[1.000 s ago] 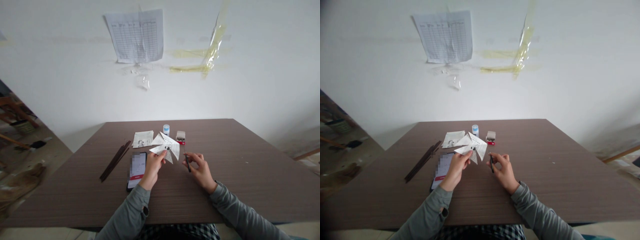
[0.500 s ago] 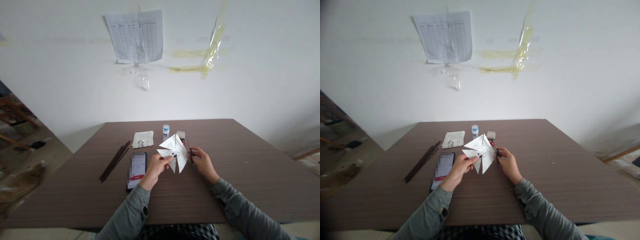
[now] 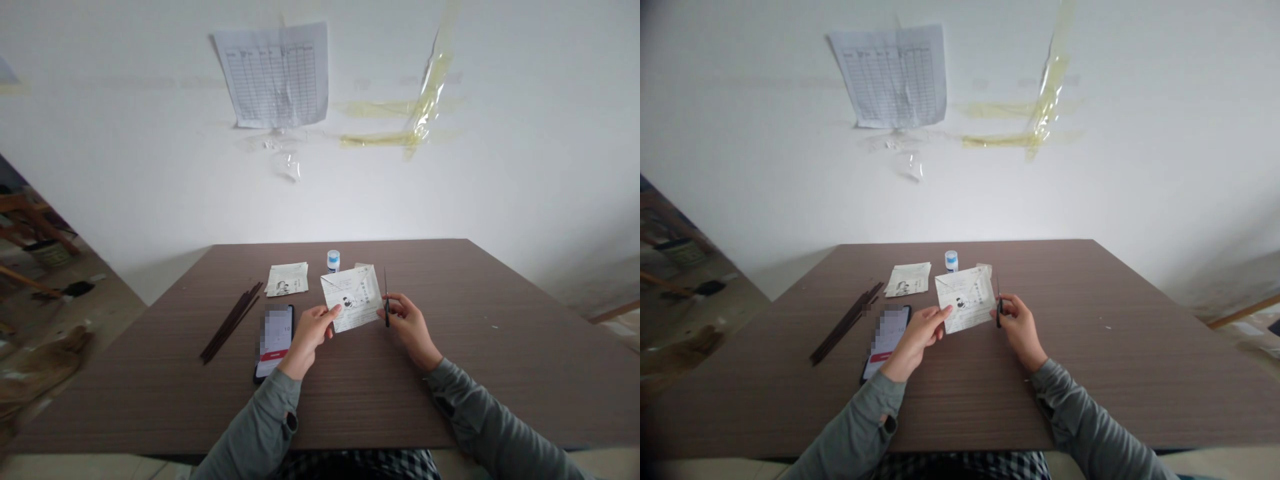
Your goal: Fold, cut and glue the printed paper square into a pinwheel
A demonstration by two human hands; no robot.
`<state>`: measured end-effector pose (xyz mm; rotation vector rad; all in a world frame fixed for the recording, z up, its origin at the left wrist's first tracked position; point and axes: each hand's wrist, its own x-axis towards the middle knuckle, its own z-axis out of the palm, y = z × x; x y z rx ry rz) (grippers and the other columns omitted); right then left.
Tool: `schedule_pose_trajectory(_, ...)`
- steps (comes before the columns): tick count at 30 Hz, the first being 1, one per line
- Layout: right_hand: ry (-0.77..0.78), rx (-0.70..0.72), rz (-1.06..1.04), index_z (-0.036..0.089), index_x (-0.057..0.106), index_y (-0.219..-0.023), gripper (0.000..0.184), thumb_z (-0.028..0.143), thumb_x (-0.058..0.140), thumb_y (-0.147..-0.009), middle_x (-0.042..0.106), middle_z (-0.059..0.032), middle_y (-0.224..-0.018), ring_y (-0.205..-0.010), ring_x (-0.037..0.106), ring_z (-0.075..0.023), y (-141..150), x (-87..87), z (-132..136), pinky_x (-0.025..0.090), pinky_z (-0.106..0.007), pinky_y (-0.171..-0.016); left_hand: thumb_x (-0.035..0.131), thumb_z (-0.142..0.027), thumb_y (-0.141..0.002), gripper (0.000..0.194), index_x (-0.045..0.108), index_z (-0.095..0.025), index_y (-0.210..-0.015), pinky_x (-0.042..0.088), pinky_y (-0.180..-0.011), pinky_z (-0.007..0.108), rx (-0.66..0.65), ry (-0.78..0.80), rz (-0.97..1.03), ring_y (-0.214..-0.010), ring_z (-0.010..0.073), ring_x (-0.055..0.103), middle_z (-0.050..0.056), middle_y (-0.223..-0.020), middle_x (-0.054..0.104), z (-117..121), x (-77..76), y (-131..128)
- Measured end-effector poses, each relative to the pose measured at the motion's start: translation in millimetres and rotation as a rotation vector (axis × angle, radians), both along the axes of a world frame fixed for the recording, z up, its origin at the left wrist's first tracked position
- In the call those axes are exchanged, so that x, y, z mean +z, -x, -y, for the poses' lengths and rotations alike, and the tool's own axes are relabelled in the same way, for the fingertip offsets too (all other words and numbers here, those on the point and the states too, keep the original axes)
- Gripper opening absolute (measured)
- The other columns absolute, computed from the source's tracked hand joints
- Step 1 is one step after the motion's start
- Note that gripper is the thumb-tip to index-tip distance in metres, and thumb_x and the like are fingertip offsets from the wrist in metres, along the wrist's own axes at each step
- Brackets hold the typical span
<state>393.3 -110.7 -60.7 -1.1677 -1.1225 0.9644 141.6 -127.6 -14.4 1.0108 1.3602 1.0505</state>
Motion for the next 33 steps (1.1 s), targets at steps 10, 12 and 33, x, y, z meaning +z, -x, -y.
schedule_pose_trajectory(10,0.029,-0.018,-0.086,0.029,0.079,-0.111,0.06,0.057,0.109,-0.067,0.088,-0.0007,-0.08,-0.076,0.075,-0.026,6,-2.0,4,0.057,-0.038,-0.074,0.111,-0.032,-0.076,0.03,0.084,-0.02,-0.074,0.023,-0.051,0.022,-0.044,-0.039,0.018,-0.056,0.0107,0.058,0.003,-0.076,0.081,-2,-7.8,-2)
schedule_pose_trajectory(12,0.025,-0.017,-0.083,0.029,0.078,-0.11,0.059,0.057,0.106,-0.067,0.089,-0.0014,-0.081,-0.076,0.075,-0.0258,8,-3.6,3,0.058,-0.038,-0.074,0.109,-0.033,-0.077,0.028,0.085,-0.02,-0.076,0.025,-0.05,0.022,-0.011,-0.052,0.028,-0.056,0.0105,0.059,0.004,-0.08,0.083,-4,-9.8,-2)
schedule_pose_trajectory(33,-0.029,0.056,0.044,0.029,0.079,-0.111,0.053,0.058,0.105,-0.075,0.083,-0.0003,-0.078,-0.077,0.075,-0.028,19,-11.8,9,0.061,-0.04,-0.074,0.113,-0.056,-0.08,0.05,0.077,-0.022,-0.08,0.025,-0.047,0.021,0.038,-0.148,0.142,-0.059,0.0134,0.069,0.006,-0.086,0.086,-2,-17.0,-16)
